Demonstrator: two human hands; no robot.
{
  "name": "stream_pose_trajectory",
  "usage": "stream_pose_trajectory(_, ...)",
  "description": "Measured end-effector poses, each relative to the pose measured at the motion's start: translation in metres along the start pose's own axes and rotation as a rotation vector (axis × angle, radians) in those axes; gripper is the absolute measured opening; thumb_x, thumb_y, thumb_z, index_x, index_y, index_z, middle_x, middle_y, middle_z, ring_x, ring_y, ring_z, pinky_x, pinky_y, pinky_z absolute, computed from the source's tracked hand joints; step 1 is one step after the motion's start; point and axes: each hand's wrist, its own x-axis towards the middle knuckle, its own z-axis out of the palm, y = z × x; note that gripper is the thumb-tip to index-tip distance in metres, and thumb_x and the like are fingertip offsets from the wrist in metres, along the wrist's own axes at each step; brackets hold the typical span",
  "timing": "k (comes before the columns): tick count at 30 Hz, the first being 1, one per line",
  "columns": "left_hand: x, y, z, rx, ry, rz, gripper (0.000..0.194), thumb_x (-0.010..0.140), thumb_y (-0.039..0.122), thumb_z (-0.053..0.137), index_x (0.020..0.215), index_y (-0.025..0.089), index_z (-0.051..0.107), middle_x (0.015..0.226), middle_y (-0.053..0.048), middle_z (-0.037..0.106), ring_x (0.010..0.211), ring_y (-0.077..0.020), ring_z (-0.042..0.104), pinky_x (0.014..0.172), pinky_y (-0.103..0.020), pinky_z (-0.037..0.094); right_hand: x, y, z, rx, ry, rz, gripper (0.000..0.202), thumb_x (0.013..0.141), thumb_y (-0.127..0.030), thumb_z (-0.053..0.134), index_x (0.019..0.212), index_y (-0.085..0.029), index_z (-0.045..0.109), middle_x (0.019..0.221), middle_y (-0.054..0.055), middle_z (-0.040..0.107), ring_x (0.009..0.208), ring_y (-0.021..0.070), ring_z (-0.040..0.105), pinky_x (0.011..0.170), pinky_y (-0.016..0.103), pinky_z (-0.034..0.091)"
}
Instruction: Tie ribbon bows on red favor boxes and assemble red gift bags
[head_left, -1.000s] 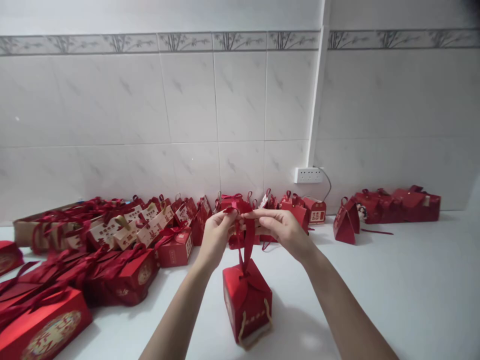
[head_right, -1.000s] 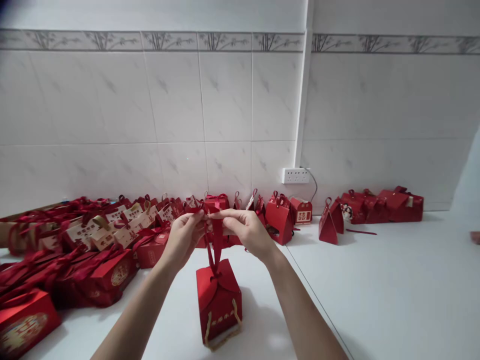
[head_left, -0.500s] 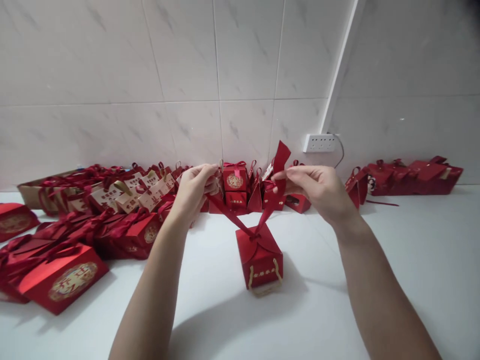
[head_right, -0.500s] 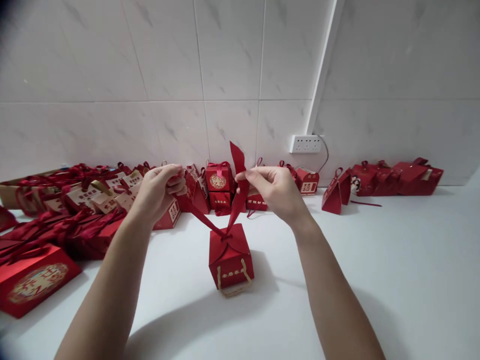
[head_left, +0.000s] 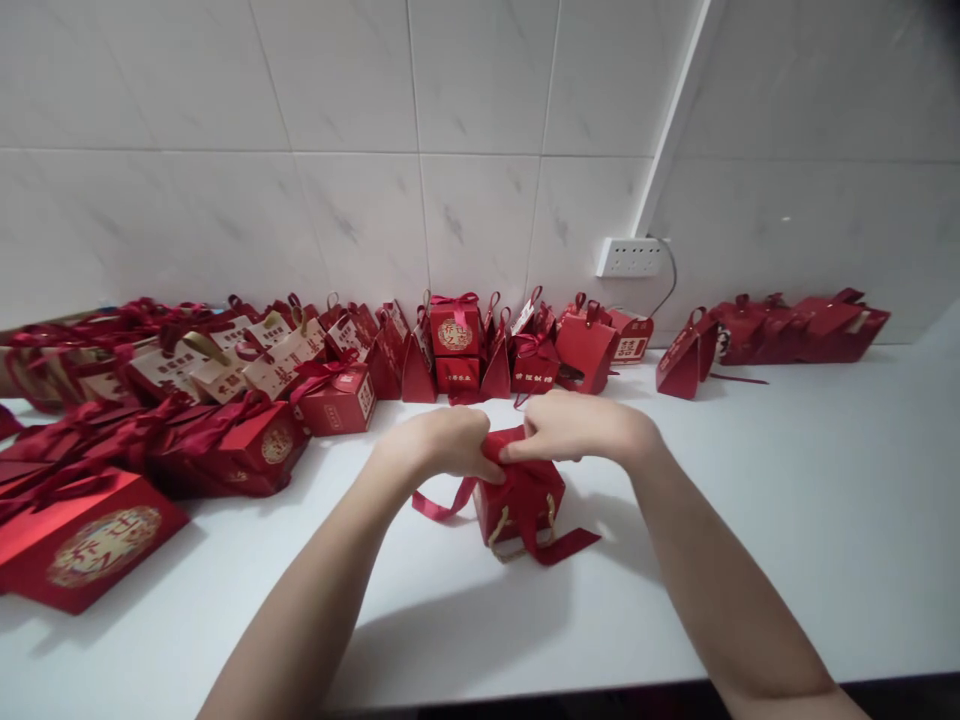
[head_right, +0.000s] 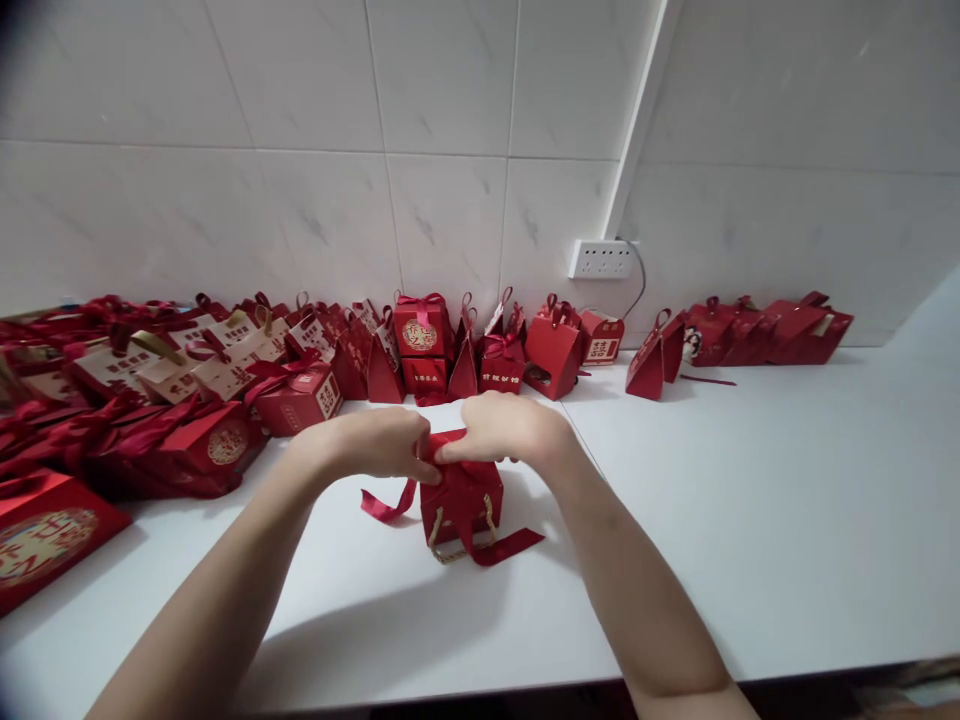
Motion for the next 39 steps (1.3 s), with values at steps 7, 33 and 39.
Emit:
stream_pose_trajectory(7, 0.01, -0.012, 0.003, -0.016, 0.141, 0.019, 0.036, 0.056, 0.003, 0.062, 0.035, 0.02, 0.038, 0.032, 0.008, 0.031, 0.028, -0.0074, 0.02, 0.04, -0.026, 0.017, 0.012, 0.005, 0.006, -0.031, -0.083, -0.203, 0.028, 0.063, -0.012, 0.053, 0.041, -0.02, 0.037, 0.041, -0.001, 0.045, 0.036, 0.0084, 0.035, 0.038, 0.027, 0.02)
stream_pose_trajectory(33, -0.03, -0.065, 0.019, -0.624, -0.27, -0.124, 0.045, 0.078, 0.053, 0.059, 0.058, 0.015, 0.047, 0.046, 0.005, 0.04, 0.04, -0.0044, 0.033, 0.037, -0.018, 0.019, 0.016, 0.069, 0.072, 1.418, -0.206, -0.223, 0.031, 0.065, -0.035, 0.079, 0.075, -0.014, 0.057, 0.058, -0.003, 0.062, 0.051, 0.008, 0.058, 0.051, 0.019, 0.045)
stream_pose_trajectory(39, -0.034, -0.071, 0.018, -0.851, -0.188, -0.004, 0.043, 0.078, 0.049, 0.062, 0.055, 0.015, 0.046, 0.039, 0.006, 0.04, 0.034, -0.0043, 0.034, 0.035, -0.018, 0.02, 0.011, 0.072, 0.07, 1.429, -0.203, -0.262, 0.029, 0.068, -0.03, 0.076, 0.083, -0.016, 0.055, 0.062, -0.001, 0.066, 0.059, 0.0117, 0.066, 0.064, 0.025, 0.054)
